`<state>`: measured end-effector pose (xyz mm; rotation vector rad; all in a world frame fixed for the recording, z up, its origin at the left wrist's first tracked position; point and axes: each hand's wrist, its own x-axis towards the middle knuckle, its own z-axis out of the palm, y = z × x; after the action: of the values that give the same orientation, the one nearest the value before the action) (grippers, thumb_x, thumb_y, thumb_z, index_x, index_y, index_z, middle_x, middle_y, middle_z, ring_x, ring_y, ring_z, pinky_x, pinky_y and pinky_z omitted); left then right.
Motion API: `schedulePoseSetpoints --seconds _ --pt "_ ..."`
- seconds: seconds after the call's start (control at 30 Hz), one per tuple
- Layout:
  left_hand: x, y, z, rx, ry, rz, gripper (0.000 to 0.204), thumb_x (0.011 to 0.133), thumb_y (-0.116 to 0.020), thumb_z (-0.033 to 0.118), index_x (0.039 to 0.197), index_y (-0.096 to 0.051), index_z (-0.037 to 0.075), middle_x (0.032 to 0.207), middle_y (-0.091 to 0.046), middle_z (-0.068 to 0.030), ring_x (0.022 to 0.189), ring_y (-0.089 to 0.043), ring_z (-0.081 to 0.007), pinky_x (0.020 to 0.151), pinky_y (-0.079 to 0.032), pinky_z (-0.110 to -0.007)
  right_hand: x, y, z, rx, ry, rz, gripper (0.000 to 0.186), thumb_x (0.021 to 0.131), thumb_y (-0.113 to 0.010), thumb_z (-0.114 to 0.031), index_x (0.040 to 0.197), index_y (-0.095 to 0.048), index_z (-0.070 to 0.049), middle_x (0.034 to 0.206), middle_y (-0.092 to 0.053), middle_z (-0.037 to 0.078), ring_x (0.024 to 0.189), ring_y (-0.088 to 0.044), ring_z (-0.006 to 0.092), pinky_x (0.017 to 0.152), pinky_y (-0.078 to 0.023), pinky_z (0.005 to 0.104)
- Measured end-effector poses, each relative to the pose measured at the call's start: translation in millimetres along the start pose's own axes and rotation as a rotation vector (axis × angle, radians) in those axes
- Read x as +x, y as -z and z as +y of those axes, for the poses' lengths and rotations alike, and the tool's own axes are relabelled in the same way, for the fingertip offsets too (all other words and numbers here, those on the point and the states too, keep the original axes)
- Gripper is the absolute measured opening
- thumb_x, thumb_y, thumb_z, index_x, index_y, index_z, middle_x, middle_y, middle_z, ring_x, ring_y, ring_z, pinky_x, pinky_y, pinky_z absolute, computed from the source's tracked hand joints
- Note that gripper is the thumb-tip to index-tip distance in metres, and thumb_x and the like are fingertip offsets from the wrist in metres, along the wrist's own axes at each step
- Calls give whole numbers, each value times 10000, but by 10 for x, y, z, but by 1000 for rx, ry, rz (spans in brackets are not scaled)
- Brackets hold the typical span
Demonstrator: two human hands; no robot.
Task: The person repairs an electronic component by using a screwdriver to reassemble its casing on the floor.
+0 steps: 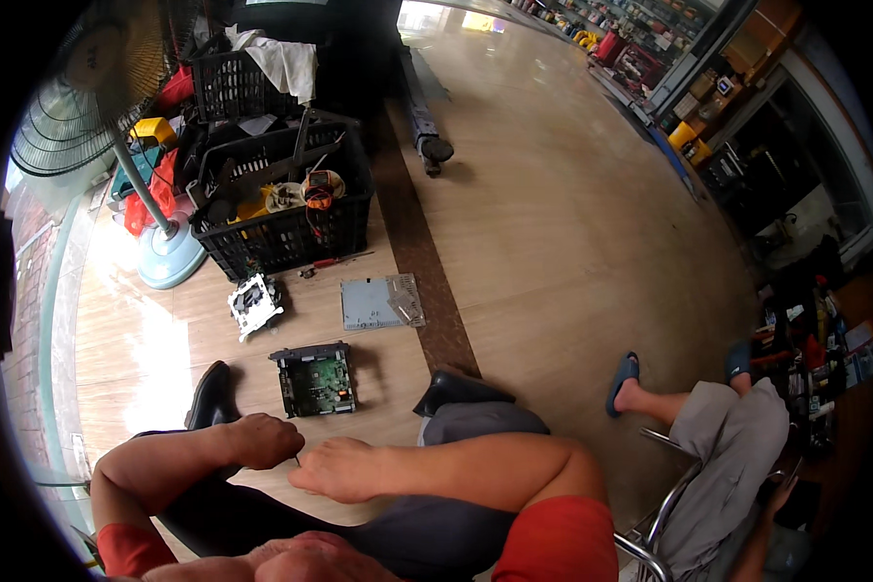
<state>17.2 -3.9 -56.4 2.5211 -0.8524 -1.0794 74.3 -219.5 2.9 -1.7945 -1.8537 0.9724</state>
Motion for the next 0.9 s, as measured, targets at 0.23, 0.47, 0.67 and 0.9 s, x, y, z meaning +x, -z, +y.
schedulePoseSetpoints --seconds 0.23,0.47,0.67,0.9 --pt "116 -67 19 18 -68 81 187 963 -579 206 1027 -662 51 1026 -713 -183 998 -721 -371 850 -574 -481 -78 -123 72 -33 -22 -7 149 984 -575 -256 977 -577 -107 882 -641 143 855 -681 384 714 -543 517" --pt "-260 28 69 46 5 204 149 915 -599 194 930 -670 64 909 -710 -143 864 -732 -345 751 -586 -465 98 77 -72 -16 34 -47 145 960 -613 -234 997 -589 -96 920 -649 138 863 -688 379 733 -557 508" --pt "-3 -60 60 49 -88 244 171 914 -561 169 901 -688 55 907 -719 -141 853 -741 -319 760 -586 -450 -40 1 16 7 -39 -44 113 919 -619 -156 991 -592 -74 931 -638 146 897 -684 375 755 -558 491" --pt "-117 -94 163 102 -83 272 150 885 -611 166 838 -710 64 871 -719 -108 827 -740 -291 724 -576 -429 -51 32 -25 -1 -30 -55 116 871 -621 -100 980 -593 -69 902 -620 140 892 -668 358 775 -552 468"
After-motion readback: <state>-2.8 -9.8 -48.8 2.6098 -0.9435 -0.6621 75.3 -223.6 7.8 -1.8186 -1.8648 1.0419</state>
